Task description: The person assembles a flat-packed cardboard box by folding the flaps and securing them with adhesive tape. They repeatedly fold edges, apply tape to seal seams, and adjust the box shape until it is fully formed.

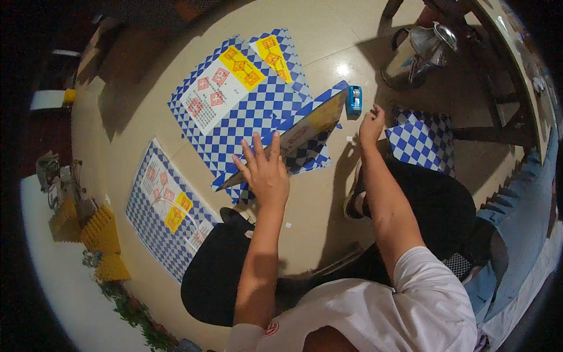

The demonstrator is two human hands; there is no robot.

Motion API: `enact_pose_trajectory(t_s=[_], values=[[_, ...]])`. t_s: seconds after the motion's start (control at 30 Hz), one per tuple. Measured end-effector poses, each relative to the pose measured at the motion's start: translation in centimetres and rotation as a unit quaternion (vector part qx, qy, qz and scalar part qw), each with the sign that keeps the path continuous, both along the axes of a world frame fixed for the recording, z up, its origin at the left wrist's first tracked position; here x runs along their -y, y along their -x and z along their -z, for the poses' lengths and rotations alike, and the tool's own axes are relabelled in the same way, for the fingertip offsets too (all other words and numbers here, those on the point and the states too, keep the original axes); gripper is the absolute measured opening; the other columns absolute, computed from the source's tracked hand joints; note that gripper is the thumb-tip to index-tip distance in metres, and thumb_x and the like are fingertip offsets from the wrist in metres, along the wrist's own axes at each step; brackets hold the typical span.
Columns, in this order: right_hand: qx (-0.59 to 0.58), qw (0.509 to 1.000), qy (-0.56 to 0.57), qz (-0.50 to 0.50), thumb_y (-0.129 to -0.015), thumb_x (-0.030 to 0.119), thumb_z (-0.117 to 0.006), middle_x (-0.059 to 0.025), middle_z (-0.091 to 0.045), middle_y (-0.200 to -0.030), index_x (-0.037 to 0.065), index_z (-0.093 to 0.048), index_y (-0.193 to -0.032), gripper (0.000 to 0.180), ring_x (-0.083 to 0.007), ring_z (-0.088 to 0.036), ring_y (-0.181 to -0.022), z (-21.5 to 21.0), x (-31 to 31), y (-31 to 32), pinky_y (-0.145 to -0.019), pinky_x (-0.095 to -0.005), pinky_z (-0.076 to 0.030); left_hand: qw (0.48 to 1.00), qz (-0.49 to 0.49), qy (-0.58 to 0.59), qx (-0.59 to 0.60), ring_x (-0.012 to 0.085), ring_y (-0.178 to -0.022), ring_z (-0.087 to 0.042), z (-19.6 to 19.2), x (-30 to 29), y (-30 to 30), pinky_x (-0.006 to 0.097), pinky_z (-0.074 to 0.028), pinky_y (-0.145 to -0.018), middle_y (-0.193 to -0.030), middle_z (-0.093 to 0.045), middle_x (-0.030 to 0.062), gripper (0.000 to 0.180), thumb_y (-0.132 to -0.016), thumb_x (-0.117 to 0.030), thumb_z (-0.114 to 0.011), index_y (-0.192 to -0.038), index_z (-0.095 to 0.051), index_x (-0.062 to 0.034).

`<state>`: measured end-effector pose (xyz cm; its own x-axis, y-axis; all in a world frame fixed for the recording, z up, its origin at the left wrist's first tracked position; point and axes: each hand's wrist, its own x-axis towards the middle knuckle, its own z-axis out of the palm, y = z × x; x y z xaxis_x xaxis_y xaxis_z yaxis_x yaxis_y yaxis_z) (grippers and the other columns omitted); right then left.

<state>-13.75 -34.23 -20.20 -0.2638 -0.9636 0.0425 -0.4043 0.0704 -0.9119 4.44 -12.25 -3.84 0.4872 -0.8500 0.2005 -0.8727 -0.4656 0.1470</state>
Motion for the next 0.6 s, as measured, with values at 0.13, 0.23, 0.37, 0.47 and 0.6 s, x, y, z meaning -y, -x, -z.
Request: enact_pose_trajectory(t_s=[0.13, 0.23, 0.37, 0.47, 0.6], values=[[0.043, 0.971, -0.224, -0.071, -0.092, 0.022, -0.063, -0.014, -0.065, -0.094, 0.008, -0.057, -0.13, 0.041, -0.0227, -0.063, -0.075, 7.4, 2.5, 3.0, -0.07, -0.0344, -0.053, 1.0, 0.004, -0.017, 0.003, 0.0394, -0.145, -0.029, -0.2, 0.4, -0.4, 0.061, -0.012, -0.118, -0.155, -0.039, 0.0122, 0.06, -0.092, -0.014, -0.061, -0.148, -0.048, -0.0294], [0.146, 0.949, -0.269, -0.074, -0.093, 0.024, -0.064, -0.0109, -0.064, -0.082, 0.01, -0.056, -0.129, 0.04, -0.0173, -0.057, -0.057, 8.5, 3.7, 2.5, -0.051, -0.0356, -0.049, 1.0, 0.002, -0.015, -0.021, 0.0363, -0.146, -0.03, -0.3, 0.4, -0.6, 0.06, -0.012, -0.119, -0.156, -0.039, 0.0119, 0.058, -0.092, -0.014, -0.06, -0.147, -0.049, -0.0286], [0.126, 0.926, -0.339, -0.109, -0.095, 0.026, -0.065, -0.0063, -0.064, -0.088, 0.013, -0.056, -0.126, 0.035, -0.0178, -0.064, -0.07, 7.5, 6.3, 2.9, -0.057, -0.0333, -0.054, 0.998, 0.023, 0.01, -0.059, 0.0341, -0.148, -0.028, -0.4, 0.8, -0.6, 0.06, -0.009, -0.119, -0.155, -0.039, 0.0118, 0.054, -0.092, -0.011, -0.059, -0.144, -0.05, -0.0196], [0.16, 0.907, -0.371, -0.118, -0.093, 0.03, -0.067, -0.0049, -0.065, -0.09, 0.014, -0.056, -0.12, 0.033, -0.0193, -0.069, -0.081, 6.8, 7.5, 3.0, -0.063, -0.0367, -0.057, 0.991, 0.05, 0.044, -0.118, 0.0349, -0.148, -0.027, 0.0, 1.2, -0.6, 0.061, -0.007, -0.12, -0.155, -0.039, 0.0125, 0.052, -0.091, -0.009, -0.059, -0.142, -0.051, -0.0129], [0.18, 0.862, -0.44, -0.175, -0.093, 0.035, -0.066, -0.0038, -0.066, -0.09, 0.014, -0.057, -0.114, 0.03, -0.0203, -0.069, -0.079, 5.8, 8.4, 3.3, -0.073, -0.0386, -0.056, 0.994, 0.045, 0.024, -0.094, 0.0363, -0.147, -0.028, -0.7, 2.4, 0.0, 0.062, -0.006, -0.119, -0.155, -0.039, 0.014, 0.053, -0.091, -0.009, -0.059, -0.143, -0.05, -0.0128]])
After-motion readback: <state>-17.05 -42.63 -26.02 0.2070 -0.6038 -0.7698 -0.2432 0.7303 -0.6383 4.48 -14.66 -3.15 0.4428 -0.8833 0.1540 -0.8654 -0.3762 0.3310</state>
